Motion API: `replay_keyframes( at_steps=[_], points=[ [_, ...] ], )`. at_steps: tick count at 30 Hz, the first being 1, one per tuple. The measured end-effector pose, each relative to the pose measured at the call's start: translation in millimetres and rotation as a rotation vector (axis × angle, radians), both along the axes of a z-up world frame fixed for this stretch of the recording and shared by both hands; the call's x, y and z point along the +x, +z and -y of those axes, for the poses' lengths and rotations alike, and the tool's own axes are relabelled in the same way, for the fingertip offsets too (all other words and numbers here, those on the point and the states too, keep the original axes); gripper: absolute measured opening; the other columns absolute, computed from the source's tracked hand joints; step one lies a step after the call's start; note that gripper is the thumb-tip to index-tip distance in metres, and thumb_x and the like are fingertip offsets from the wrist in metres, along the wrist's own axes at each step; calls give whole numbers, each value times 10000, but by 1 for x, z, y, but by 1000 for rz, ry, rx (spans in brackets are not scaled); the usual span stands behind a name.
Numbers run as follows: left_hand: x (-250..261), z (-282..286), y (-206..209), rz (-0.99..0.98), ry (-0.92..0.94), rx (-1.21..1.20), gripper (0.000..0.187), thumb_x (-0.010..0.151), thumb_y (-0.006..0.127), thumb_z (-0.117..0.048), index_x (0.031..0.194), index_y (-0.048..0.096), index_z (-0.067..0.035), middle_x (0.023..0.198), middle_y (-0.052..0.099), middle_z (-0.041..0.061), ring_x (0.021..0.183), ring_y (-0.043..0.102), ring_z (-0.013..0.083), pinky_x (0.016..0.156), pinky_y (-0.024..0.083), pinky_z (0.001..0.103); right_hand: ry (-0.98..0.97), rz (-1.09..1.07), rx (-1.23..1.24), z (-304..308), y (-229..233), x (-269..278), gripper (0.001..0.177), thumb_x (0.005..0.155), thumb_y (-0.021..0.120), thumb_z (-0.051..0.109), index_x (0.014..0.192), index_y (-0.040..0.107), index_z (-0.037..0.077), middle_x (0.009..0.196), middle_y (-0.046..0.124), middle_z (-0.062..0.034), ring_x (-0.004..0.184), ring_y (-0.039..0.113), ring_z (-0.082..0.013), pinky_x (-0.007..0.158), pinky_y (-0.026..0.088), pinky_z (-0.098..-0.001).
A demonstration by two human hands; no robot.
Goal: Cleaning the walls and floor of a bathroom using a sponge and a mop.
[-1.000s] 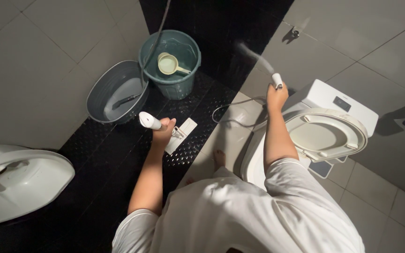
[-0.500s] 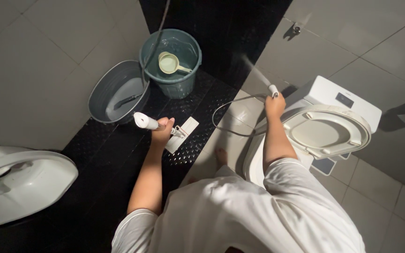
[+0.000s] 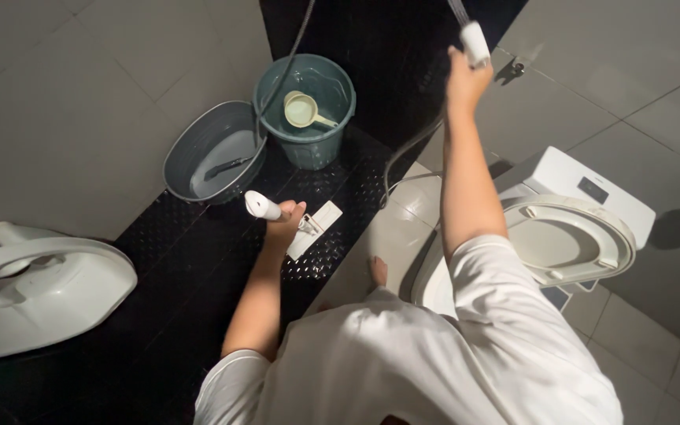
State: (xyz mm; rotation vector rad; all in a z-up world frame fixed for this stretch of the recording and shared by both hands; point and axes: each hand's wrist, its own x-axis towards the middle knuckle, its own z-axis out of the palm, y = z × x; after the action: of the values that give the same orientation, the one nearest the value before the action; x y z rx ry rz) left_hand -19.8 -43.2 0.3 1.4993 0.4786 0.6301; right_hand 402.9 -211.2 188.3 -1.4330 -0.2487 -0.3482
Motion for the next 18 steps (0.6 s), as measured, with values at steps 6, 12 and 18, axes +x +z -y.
replay_keyframes(
  at_steps=[6, 12, 18],
  points=[
    [-3, 1, -15, -27, 32, 88, 480, 961, 693, -110, 608, 368, -85, 572, 358, -69, 551, 323, 49, 508, 272, 304, -20, 200, -85, -47, 32, 28, 257, 811, 819, 136, 952, 706, -47, 779, 709, -30, 702, 622, -120, 666, 522, -307],
    [-18, 3, -2, -61, 117, 292, 413, 968, 679, -146, 632, 462, -43, 567, 429, -9, 553, 422, 85, 543, 375, 318, 31, 303, -78, -79, 47, 44, 239, 815, 795, 96, 981, 704, -49, 826, 746, -47, 739, 665, -131, 707, 548, -311],
    [-20, 2, -12, -65, 166, 65, 368, 945, 691, -164, 632, 543, -39, 585, 513, 11, 570, 485, 94, 557, 412, 316, 96, 362, 94, -109, 64, 66, 218, 850, 805, 61, 1000, 701, -60, 841, 707, -68, 755, 620, -148, 712, 530, -329]
  ],
)
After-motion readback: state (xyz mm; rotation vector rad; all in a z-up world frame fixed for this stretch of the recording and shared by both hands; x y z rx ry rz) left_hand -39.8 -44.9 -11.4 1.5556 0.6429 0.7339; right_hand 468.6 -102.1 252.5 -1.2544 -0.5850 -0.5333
